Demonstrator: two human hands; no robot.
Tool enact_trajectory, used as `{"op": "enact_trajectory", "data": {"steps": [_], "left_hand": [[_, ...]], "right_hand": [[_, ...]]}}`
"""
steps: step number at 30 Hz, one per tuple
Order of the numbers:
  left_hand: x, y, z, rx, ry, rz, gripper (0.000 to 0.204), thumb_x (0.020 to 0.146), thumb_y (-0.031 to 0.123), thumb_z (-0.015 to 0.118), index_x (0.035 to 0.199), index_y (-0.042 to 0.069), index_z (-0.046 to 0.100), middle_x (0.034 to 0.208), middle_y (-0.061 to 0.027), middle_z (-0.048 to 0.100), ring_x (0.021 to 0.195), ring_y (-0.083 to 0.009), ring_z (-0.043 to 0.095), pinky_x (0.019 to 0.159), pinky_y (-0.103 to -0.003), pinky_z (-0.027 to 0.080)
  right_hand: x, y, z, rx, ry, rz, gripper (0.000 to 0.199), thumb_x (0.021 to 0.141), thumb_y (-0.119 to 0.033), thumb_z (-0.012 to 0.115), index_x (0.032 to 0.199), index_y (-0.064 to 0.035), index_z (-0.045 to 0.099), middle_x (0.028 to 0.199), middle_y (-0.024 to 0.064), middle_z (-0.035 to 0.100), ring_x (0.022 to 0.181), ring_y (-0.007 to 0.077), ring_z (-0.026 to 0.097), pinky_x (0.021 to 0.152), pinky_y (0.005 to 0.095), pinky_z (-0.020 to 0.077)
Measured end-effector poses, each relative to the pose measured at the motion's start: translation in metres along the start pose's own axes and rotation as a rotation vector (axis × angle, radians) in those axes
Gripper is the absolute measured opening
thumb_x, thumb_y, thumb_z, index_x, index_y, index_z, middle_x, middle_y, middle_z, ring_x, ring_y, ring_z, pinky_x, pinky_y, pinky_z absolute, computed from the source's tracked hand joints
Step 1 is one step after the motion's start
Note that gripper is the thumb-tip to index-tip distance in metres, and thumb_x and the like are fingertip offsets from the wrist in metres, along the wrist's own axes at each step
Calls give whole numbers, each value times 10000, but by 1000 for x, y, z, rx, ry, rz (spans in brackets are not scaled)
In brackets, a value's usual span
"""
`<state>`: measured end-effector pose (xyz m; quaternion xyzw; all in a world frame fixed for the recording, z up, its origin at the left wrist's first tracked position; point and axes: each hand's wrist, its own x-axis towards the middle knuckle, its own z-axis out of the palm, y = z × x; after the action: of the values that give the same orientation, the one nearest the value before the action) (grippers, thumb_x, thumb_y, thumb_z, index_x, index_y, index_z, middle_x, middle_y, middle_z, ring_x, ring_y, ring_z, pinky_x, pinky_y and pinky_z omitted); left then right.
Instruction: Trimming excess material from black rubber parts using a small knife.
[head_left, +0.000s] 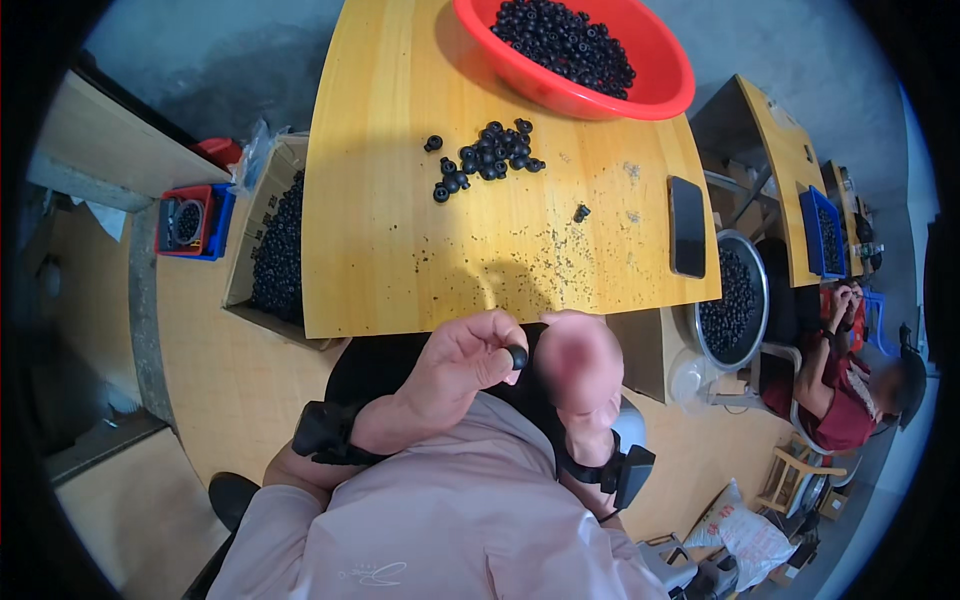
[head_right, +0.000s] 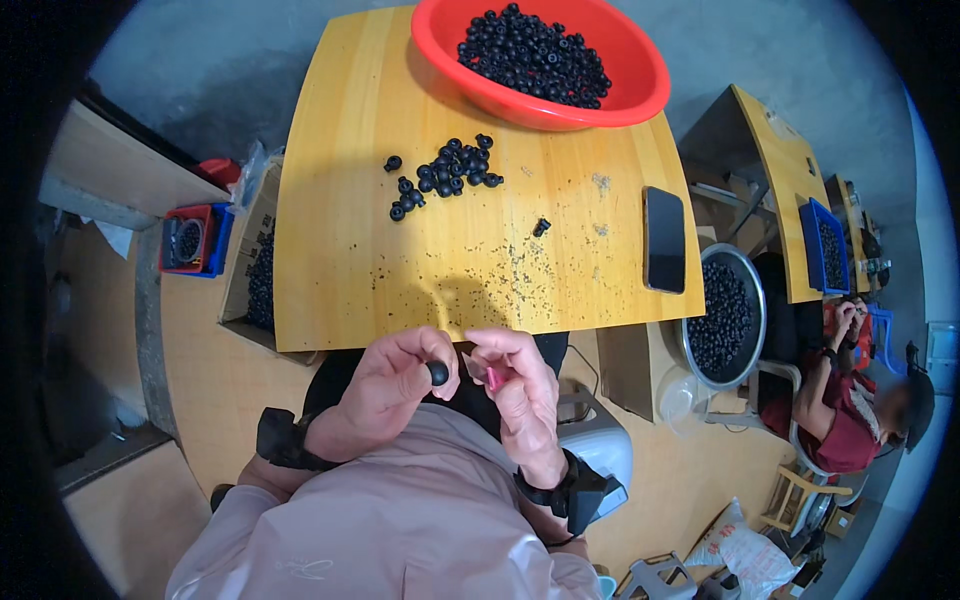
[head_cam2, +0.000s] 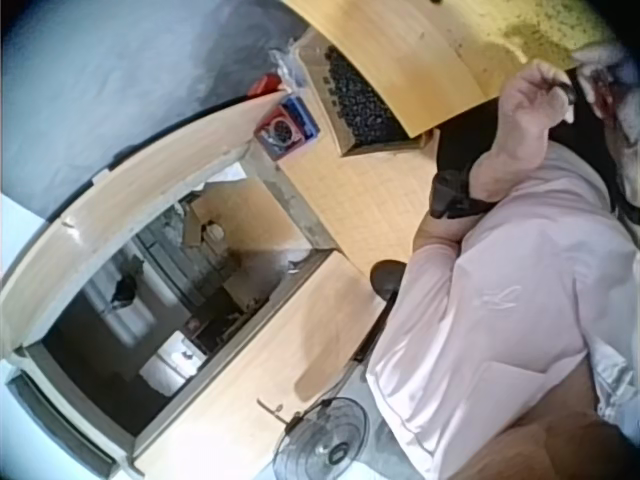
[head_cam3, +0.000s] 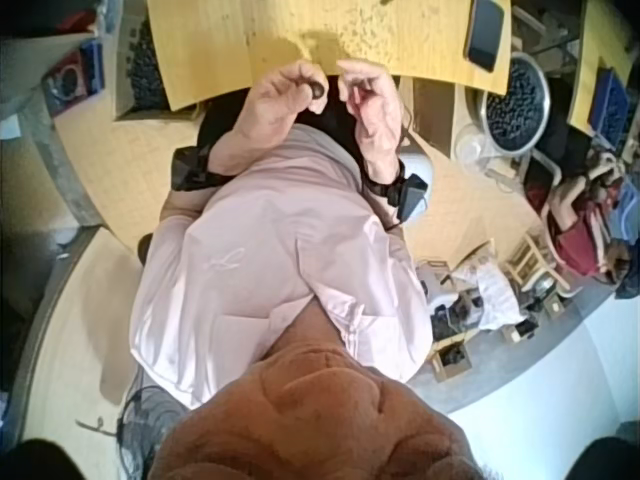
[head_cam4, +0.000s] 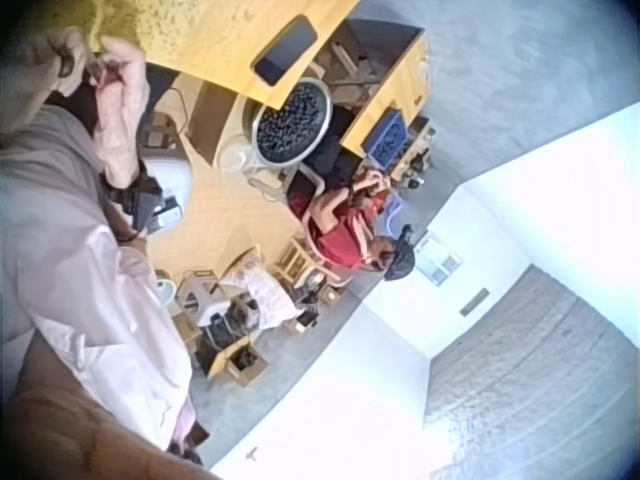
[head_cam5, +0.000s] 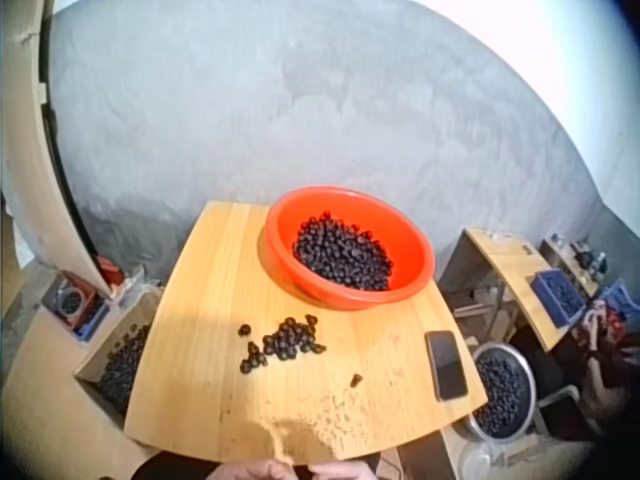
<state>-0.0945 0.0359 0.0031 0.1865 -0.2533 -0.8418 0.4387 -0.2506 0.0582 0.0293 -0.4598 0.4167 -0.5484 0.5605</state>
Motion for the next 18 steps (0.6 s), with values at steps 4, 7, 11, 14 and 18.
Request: {"op": "enact_trajectory", "data": {"steps": [4, 7, 11, 14, 18], "left_hand": [[-2, 0, 2, 19, -14, -1, 192, 801, 155, 637, 901, 15, 551, 768, 9, 536, 685, -54, 497, 619, -174, 384], [-3, -1, 2, 10, -18, 4, 180, 801, 127, 634, 912, 11, 553, 788, 9, 545, 701, -46, 497, 624, -171, 385], [-4, 0, 2, -10, -17, -3, 167, 802, 86, 623, 928, 1, 553, 831, 5, 553, 744, -41, 494, 649, -176, 393], [-5, 2, 5, 5, 42, -39, 166, 731, 43, 605, 872, -19, 544, 843, -42, 556, 778, -89, 522, 686, -207, 398], [-5, 4, 7, 42, 38, -35, 140, 747, 51, 604, 854, -11, 538, 831, -38, 548, 749, -81, 510, 672, -209, 392]], "right_hand": [[-8, 2, -4, -209, -20, -147, 274, 803, -122, 577, 1037, 13, 536, 755, 60, 532, 639, 112, 473, 594, 221, 385], [-6, -3, 1, -387, -70, -292, 231, 809, -107, 574, 999, 22, 548, 741, 111, 575, 591, 170, 533, 536, 264, 421], [-5, -4, 5, -511, -81, -362, 226, 794, -106, 603, 967, 30, 554, 665, 105, 558, 523, 192, 515, 502, 263, 411], [-6, -4, 3, -543, -96, -374, 228, 793, -113, 605, 965, 27, 555, 655, 105, 554, 514, 197, 513, 496, 264, 408], [-5, -7, 4, -542, -103, -358, 203, 808, -126, 591, 955, 10, 561, 646, 105, 550, 511, 209, 521, 488, 280, 409]]}}
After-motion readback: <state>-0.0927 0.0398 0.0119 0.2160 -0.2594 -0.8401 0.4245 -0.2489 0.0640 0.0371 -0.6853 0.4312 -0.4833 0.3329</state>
